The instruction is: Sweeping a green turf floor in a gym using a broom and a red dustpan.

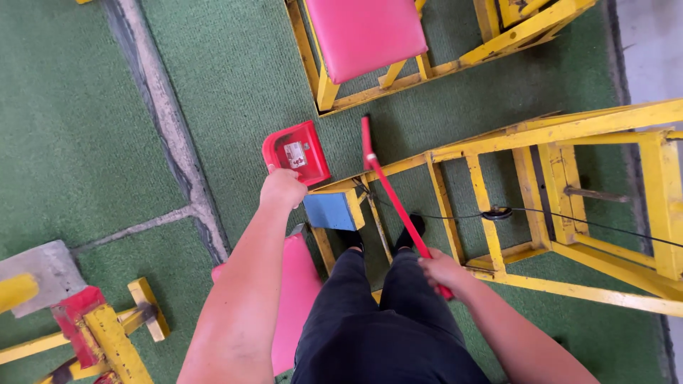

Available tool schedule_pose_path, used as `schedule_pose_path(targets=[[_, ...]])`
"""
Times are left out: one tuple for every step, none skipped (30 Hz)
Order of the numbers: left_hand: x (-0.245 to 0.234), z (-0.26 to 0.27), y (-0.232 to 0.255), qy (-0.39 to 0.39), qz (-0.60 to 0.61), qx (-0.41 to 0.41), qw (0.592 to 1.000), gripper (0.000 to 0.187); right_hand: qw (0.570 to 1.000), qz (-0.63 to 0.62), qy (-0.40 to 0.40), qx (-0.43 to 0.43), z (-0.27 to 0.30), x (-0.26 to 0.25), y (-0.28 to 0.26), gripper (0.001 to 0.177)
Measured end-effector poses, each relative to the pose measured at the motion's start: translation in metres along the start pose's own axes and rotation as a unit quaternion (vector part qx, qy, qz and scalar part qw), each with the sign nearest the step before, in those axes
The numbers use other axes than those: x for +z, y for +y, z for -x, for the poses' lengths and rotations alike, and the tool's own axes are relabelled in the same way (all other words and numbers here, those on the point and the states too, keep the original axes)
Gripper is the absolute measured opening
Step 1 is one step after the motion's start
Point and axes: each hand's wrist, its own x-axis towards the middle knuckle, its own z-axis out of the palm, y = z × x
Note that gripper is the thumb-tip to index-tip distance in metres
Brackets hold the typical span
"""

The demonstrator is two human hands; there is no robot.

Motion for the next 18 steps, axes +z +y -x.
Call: schedule_pose_path(targets=[[0.007, -0.010, -0.003, -0.001, 0.001, 0.002, 1.000, 0.060, 1.000, 0.000, 0.002, 0.001, 0.011, -0.013, 0.006, 0.048], [0.013, -0.020, -0.006, 0.014, -0.017, 0.030, 0.999, 0.058, 0.999, -0.039, -0.024, 0.004, 0.020, -0.026, 0.010, 0.048], [0.019, -0.031, -0.009, 0.030, -0.035, 0.058, 0.997, 0.057, 0.996, -0.079, -0.050, 0.006, 0.030, -0.039, 0.014, 0.049], [0.014, -0.026, -0.006, 0.030, -0.035, 0.057, 0.997, 0.057, 0.996, -0.078, -0.051, 0.005, 0.033, -0.049, 0.013, 0.049], [0.009, -0.022, -0.002, 0.028, -0.023, 0.047, 0.998, 0.048, 0.998, -0.061, -0.025, 0.003, 0.037, -0.058, 0.012, 0.048], [0.004, -0.017, 0.001, 0.025, -0.011, 0.037, 0.999, 0.041, 0.999, -0.045, 0.000, 0.000, 0.041, -0.066, 0.012, 0.046], [0.000, -0.013, 0.002, 0.025, -0.013, 0.036, 0.999, 0.041, 0.999, -0.046, -0.002, 0.000, 0.034, -0.074, 0.008, 0.046], [-0.002, -0.010, 0.005, 0.018, -0.029, 0.042, 0.999, 0.038, 0.999, -0.032, 0.031, -0.008, 0.028, -0.082, 0.005, 0.041], [-0.005, -0.007, 0.008, 0.012, -0.046, 0.047, 0.998, 0.035, 0.998, -0.019, 0.063, -0.017, 0.021, -0.091, 0.002, 0.036], [-0.007, -0.005, 0.009, 0.011, -0.047, 0.048, 0.998, 0.035, 0.998, -0.020, 0.063, -0.017, -0.001, -0.095, -0.003, 0.036], [-0.009, -0.003, 0.011, 0.010, -0.047, 0.045, 0.998, 0.034, 0.996, -0.038, 0.078, -0.030, -0.023, -0.100, -0.007, 0.032], [-0.009, 0.002, 0.011, 0.007, -0.046, 0.039, 0.998, 0.033, 0.994, -0.053, 0.091, -0.041, -0.044, -0.104, -0.010, 0.030], [-0.009, 0.005, 0.011, 0.005, -0.046, 0.036, 0.998, 0.033, 0.994, -0.052, 0.089, -0.038, -0.054, -0.089, -0.014, 0.030], [-0.009, 0.007, 0.012, 0.002, -0.039, 0.034, 0.999, 0.033, 0.993, -0.072, 0.087, -0.031, -0.064, -0.075, -0.019, 0.028], [-0.009, 0.009, 0.013, -0.001, -0.033, 0.031, 0.999, 0.033, 0.992, -0.092, 0.085, -0.023, -0.073, -0.061, -0.024, 0.026], [-0.007, 0.007, 0.012, 0.000, -0.033, 0.033, 0.999, 0.033, 0.991, -0.094, 0.087, -0.024, -0.079, -0.035, -0.015, 0.026], [-0.006, 0.005, 0.011, 0.002, -0.016, 0.026, 1.000, 0.035, 0.998, -0.019, 0.048, -0.041, -0.085, -0.009, -0.006, 0.028], [-0.004, 0.002, 0.011, 0.002, 0.002, 0.021, 1.000, 0.039, 0.997, 0.056, 0.011, -0.055, -0.090, 0.016, 0.004, 0.030]])
